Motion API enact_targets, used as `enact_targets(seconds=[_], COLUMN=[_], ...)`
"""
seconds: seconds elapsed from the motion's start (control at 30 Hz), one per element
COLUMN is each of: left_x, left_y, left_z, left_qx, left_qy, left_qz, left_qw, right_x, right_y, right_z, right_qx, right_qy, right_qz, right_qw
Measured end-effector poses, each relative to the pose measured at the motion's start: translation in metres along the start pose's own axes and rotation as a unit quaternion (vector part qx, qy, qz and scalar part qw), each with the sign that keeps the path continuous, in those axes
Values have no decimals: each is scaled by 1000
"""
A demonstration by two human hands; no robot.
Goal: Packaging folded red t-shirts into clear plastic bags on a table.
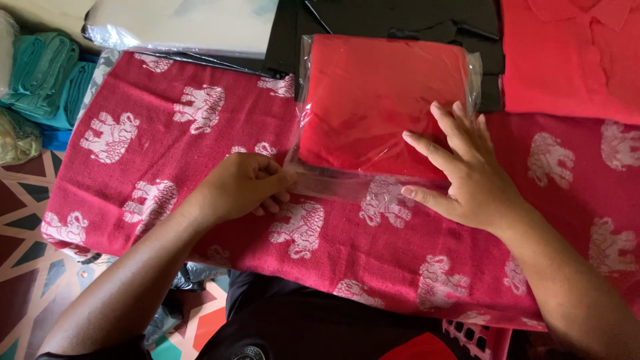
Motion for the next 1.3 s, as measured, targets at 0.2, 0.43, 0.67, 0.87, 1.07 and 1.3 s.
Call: enact_targets(seconds=[0.2,0.43,0.67,0.87,1.07,1.3], left_x=[1,-2,-8,-17,3,69], left_y=[-5,-9,-2,18,78,101], left_z=[-7,-6,0,13,-1,-99], left_qx=[15,17,12,25,333,446], left_qy=[-5,-22,-62,-35,181,242], left_qz=[-10,-39,-64,-134,-238,-411], left_qw=[1000,999,996,990,894,758], right_x=[-18,44,34,-3,2,13], right_y=[-36,-49,-48,-34,1,24], right_z=[-58,-107,-108,-86,-68,-72], right_qx=[-22,-3,-3,44,171,184], right_qy=[-44,-34,-45,-98,-103,-39], right_qz=[82,137,132,43,34,-1], right_qw=[995,990,990,993,979,982])
Point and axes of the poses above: each hand's wrist, its own z-axis away from the middle knuckle, its own x-axis out of the palm, y = z × x, the point moved 3 cm from there along -z, towards the middle knuckle, and after that the axes turned 4 degrees about z, right-handed, at the moved point
